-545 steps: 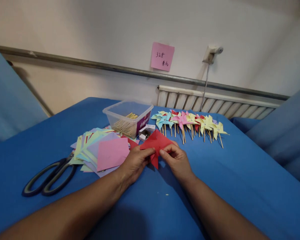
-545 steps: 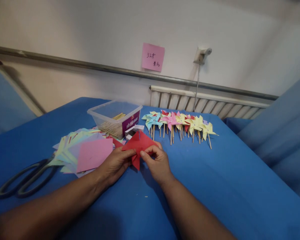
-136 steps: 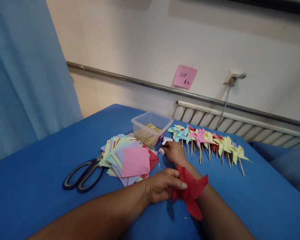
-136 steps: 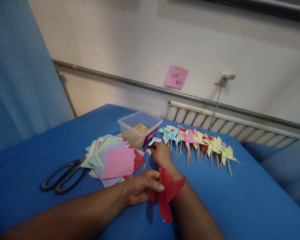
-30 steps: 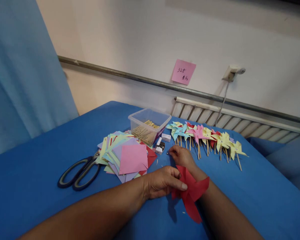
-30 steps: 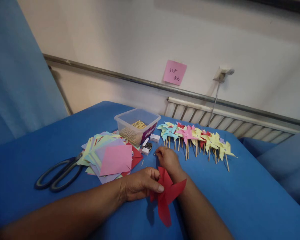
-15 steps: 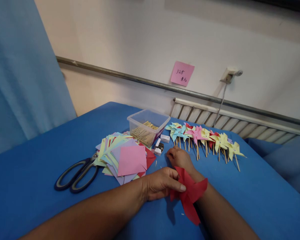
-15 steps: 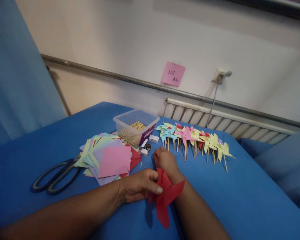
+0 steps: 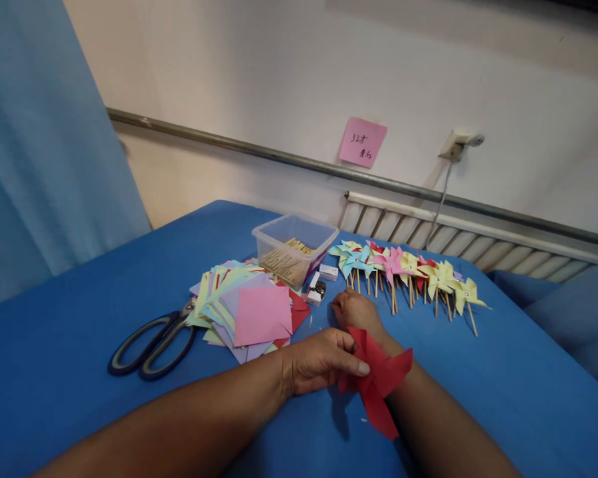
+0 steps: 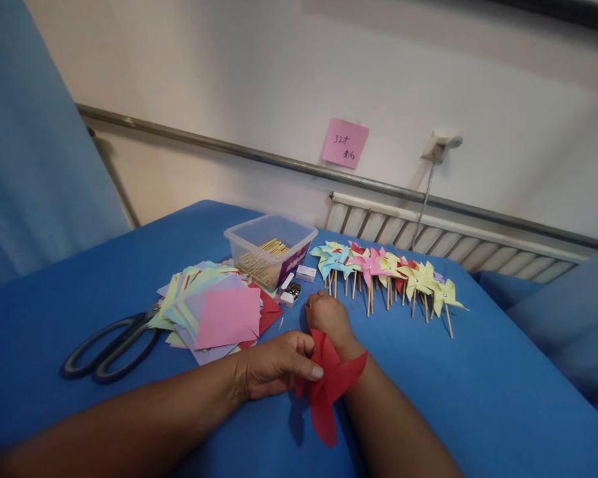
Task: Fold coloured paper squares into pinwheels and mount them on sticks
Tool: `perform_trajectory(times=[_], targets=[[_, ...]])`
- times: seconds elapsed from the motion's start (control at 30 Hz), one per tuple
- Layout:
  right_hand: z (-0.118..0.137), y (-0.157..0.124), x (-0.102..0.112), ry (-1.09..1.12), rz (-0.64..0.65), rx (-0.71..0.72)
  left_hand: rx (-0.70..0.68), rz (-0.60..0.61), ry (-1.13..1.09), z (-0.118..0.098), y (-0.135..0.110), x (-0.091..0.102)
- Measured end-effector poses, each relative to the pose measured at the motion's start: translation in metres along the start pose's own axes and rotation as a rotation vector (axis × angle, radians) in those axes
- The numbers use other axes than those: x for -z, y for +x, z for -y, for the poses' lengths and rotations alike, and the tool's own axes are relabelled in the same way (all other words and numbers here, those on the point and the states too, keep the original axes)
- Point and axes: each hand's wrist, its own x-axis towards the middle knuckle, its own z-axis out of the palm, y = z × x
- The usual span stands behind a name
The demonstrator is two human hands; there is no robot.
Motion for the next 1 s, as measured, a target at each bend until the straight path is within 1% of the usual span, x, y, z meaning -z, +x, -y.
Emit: perform_trajectory(times=[0.1, 0.23, 0.3, 0.37, 0.4, 0.47, 0.53, 0.57, 0.6, 0.67, 0.73, 0.77, 0.87, 0.93, 1.0], targets=[[0.001, -0.001, 0.001, 0.052, -0.056, -0.004, -0.026, -0.026, -0.009, -0.001, -0.001, -0.002], [-0.003, -0.002, 0.003, 0.148, -0.153, -0.028, -0.115, -0.114, -0.029, -0.003, -0.001, -0.002], [-0.011, -0.005, 0.004, 0.193, -0.201, -0.053, -0.185, -0.199, -0.017, -0.006, -0.001, -0.001], [-0.021, -0.012, 0.004, 0.266, -0.250, -0.094, -0.256, -0.333, 0.016, -0.008, 0.001, 0.001], [-0.026, -0.017, 0.005, 0.332, -0.277, -0.128, -0.289, -0.407, 0.040, -0.010, 0.002, 0.002], [-0.035, -0.030, 0.008, 0.582, -0.373, -0.261, -0.345, -0.547, 0.121, -0.012, 0.004, 0.003], [-0.037, -0.043, 0.014, 0.826, -0.471, -0.380, -0.393, -0.654, 0.213, -0.013, 0.007, 0.005], [-0.035, -0.050, 0.019, 0.916, -0.516, -0.414, -0.410, -0.690, 0.251, -0.013, 0.008, 0.005], [-0.030, -0.055, 0.023, 0.991, -0.539, -0.412, -0.421, -0.719, 0.283, -0.013, 0.008, 0.006], [-0.018, -0.065, 0.030, 1.109, -0.570, -0.357, -0.430, -0.761, 0.343, -0.013, 0.010, 0.006], [-0.004, -0.070, 0.032, 1.153, -0.508, -0.271, -0.429, -0.802, 0.418, -0.013, 0.010, 0.006], [0.001, -0.072, 0.032, 1.139, -0.482, -0.225, -0.428, -0.823, 0.453, -0.012, 0.010, 0.006], [0.010, -0.073, 0.027, 0.999, -0.422, -0.104, -0.422, -0.853, 0.496, -0.012, 0.010, 0.005], [0.009, -0.071, 0.024, 0.910, -0.415, -0.068, -0.418, -0.853, 0.491, -0.012, 0.009, 0.003], [0.006, -0.070, 0.022, 0.857, -0.423, -0.063, -0.411, -0.850, 0.488, -0.013, 0.008, 0.001]])
